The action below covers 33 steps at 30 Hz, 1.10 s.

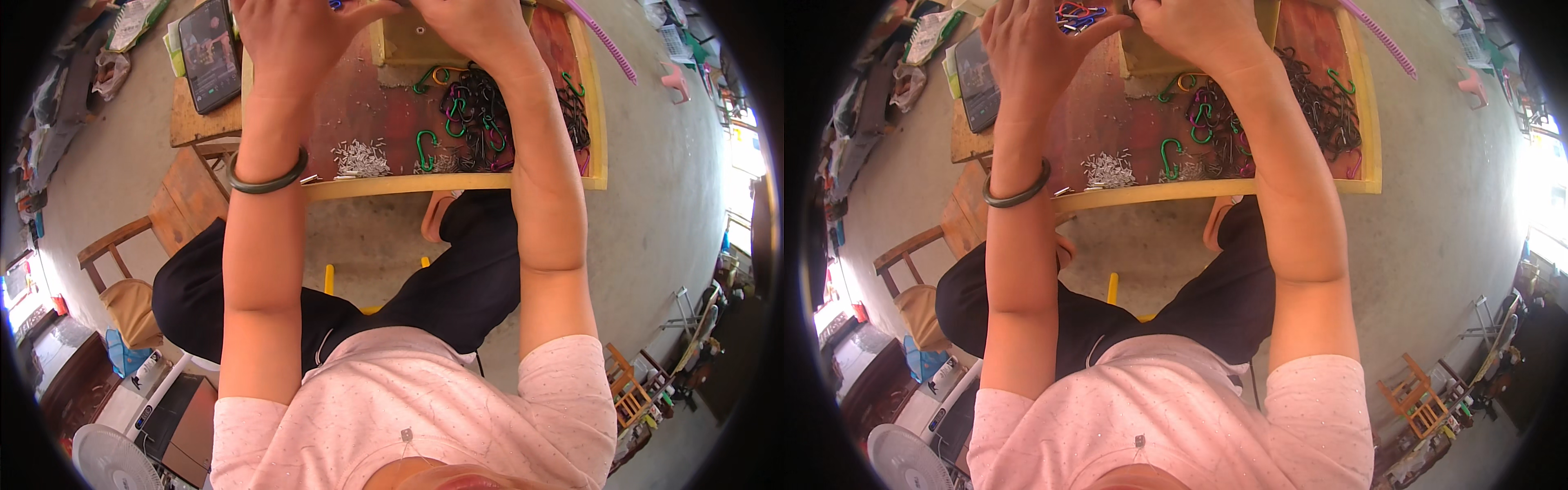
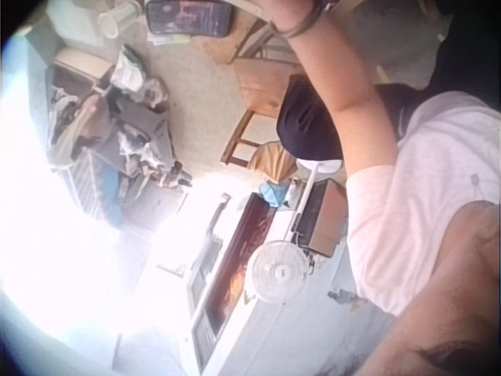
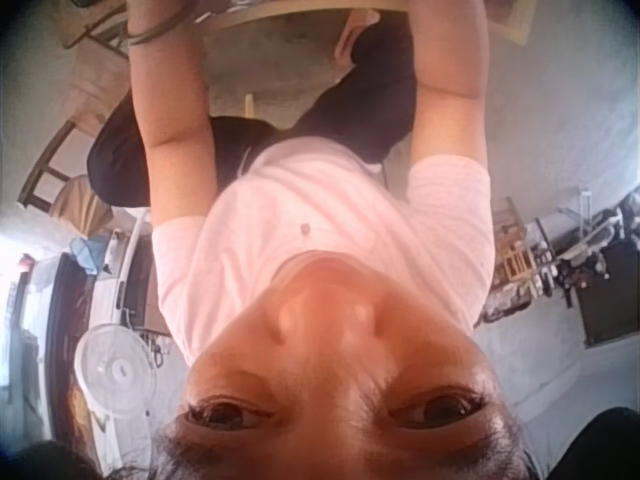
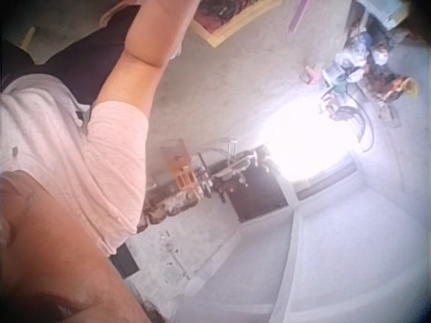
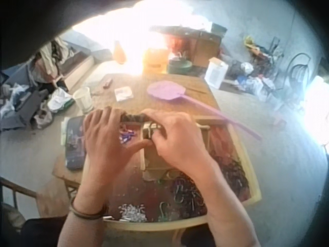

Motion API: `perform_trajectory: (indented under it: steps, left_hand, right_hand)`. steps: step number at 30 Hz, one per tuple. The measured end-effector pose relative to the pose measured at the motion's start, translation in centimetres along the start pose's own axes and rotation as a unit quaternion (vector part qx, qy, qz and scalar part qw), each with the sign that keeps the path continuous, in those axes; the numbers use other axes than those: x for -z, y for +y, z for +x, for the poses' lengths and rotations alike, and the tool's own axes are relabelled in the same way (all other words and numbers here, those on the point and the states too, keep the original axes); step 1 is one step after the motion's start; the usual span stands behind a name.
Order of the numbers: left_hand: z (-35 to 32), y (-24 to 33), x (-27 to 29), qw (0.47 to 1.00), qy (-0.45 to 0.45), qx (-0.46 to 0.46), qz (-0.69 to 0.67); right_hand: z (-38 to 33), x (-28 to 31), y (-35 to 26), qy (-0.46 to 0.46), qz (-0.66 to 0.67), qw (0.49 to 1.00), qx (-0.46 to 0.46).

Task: The person is assembling small colorful metal carabiners and chain links by hand. They pick up metal hooks and rings from a tray, connect them to one another, and place the finished assemblies back into different sections of the tray.

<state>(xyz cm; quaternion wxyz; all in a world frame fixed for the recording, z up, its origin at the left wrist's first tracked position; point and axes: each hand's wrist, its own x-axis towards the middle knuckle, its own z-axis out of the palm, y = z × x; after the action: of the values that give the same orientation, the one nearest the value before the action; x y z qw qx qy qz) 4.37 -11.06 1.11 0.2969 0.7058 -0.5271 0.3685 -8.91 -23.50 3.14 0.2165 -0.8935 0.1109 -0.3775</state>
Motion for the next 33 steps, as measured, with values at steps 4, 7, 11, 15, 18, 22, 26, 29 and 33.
perform_trajectory:
  steps: [4,7,11,15,18,22,26,29,33]
  left_hand:
    - [0.5,-0.2,0.5,0.999,-0.036,0.000,-0.005]
    - [0.8,-0.2,0.6,0.998,-0.065,0.016,-0.006]
    - [0.9,-0.1,0.7,0.996,-0.078,0.031,-0.013]
    - [1.0,-0.1,0.6,0.997,-0.073,0.031,-0.011]
    - [1.1,0.1,0.5,0.996,-0.077,0.041,0.004]
    - [1.1,0.0,0.6,0.996,-0.083,0.041,0.008]
    - [1.2,0.1,0.7,0.994,-0.093,0.049,0.004]
    - [1.3,0.0,0.7,0.993,-0.107,0.050,0.007]
    - [1.8,1.0,1.1,0.986,-0.139,0.091,0.016]
  right_hand:
    - [-0.1,-0.2,0.4,-0.003,0.022,1.000,-0.004]
    - [0.2,-0.3,0.5,0.006,0.029,0.999,0.024]
    - [0.2,0.2,-0.1,-0.026,0.052,0.998,-0.030]
    - [0.2,0.1,0.3,-0.024,0.039,0.999,-0.017]
    - [0.2,-0.3,1.2,-0.017,0.040,0.999,-0.003]
    - [0.0,0.5,-0.6,-0.008,0.022,1.000,0.009]
    - [0.3,0.1,0.2,-0.021,0.036,0.999,-0.014]
    - [0.2,0.3,-0.2,-0.043,0.052,0.996,-0.051]
    - [0.0,0.8,-0.7,-0.006,0.014,1.000,-0.025]
